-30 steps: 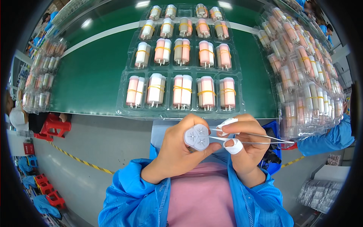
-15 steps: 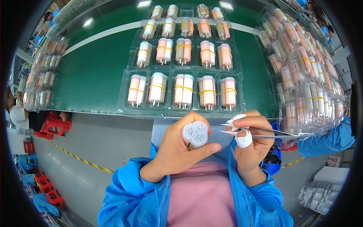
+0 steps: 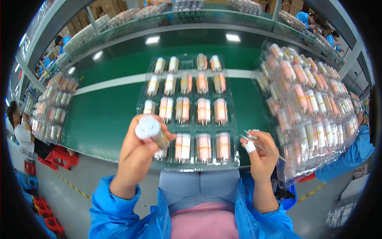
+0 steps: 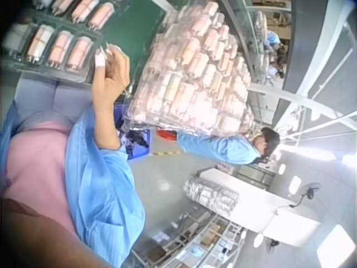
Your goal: Assembling small cylindrical components using tweezers and a cloth on a factory assembly line.
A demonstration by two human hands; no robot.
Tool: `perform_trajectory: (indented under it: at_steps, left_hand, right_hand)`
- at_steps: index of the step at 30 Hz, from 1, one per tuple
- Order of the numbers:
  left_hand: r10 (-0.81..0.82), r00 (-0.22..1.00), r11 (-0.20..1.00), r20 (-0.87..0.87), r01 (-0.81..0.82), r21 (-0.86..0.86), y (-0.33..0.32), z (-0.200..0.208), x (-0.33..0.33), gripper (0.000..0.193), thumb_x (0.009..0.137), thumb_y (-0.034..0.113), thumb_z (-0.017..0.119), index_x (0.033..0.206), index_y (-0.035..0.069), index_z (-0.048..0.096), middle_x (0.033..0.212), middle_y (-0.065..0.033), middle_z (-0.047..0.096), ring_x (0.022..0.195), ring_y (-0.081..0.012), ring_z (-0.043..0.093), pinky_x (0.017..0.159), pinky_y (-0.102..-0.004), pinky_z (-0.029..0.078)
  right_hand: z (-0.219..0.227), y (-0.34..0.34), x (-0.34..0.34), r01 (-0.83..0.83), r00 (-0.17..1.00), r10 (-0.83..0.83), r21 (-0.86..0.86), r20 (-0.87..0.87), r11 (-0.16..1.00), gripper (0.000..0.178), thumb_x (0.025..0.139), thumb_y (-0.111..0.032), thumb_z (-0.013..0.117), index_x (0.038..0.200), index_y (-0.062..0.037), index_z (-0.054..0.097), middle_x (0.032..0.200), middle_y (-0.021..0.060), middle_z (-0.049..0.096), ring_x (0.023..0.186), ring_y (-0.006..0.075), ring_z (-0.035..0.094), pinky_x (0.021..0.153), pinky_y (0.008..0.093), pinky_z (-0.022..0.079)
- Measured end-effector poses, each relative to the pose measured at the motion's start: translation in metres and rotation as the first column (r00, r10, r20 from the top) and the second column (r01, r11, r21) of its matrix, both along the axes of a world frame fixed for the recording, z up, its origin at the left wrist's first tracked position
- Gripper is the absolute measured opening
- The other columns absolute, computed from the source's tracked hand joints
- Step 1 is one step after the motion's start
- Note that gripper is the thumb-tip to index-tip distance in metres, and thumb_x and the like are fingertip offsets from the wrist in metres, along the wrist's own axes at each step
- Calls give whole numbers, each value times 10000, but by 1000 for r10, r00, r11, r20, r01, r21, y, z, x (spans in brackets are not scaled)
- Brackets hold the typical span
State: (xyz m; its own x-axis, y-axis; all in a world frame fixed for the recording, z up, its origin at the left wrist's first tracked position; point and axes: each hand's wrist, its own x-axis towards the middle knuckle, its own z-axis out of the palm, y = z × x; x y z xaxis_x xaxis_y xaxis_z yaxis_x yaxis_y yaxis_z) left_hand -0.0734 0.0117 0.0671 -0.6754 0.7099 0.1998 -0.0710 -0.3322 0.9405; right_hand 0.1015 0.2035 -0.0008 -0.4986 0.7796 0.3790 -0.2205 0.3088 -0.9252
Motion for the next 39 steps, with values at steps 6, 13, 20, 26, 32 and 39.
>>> perform_trajectory:
  at_steps: [6,13,20,26,32,39]
  left_hand:
    - [-77,928,962,-365,-28,-273,79,8,-99,482,901,157,558,1314,18,353,1090,-90,533,1054,-170,533,937,-315,403]
    - [-146,713,595,-686,-491,-637,187,-7,-189,571,774,337,686,1201,42,450,944,-152,612,930,-303,611,783,-390,467]
    - [-384,333,398,-861,-782,-480,231,-30,-203,426,788,420,656,1049,88,598,1091,-128,553,1006,-314,557,809,-422,454]
    - [-250,30,677,-968,-709,-197,249,-66,-185,346,837,377,589,1017,82,601,1113,-113,536,1030,-294,501,867,-404,397]
    - [-189,373,827,-908,-439,-352,245,-49,-171,402,773,122,685,1124,75,495,1086,-109,533,922,-282,565,784,-391,458]
    - [76,911,966,-406,-168,-196,191,26,-134,433,773,65,711,1148,-25,515,1003,-90,602,838,-156,613,740,-288,496]
  right_hand:
    - [-20,18,1,-54,998,52,-105,-21,993,154,833,70,580,985,65,602,978,127,560,811,228,670,692,286,563]
    - [-16,19,5,-75,996,66,-208,-54,975,124,825,67,588,948,64,598,946,144,552,754,232,666,652,298,579]
    - [-15,24,9,-116,993,110,-232,-38,966,151,811,68,606,963,62,608,933,144,563,775,231,672,696,306,577]
    - [-7,24,6,-108,993,115,-258,12,960,167,806,86,603,973,72,604,967,156,574,832,259,676,721,310,574]
    - [-9,21,4,-68,998,66,-253,-17,965,165,818,83,588,983,77,598,955,159,576,815,262,677,715,310,575]
    - [-19,19,6,-42,998,32,-170,-63,985,92,853,37,569,935,65,601,913,148,559,709,219,660,622,286,564]
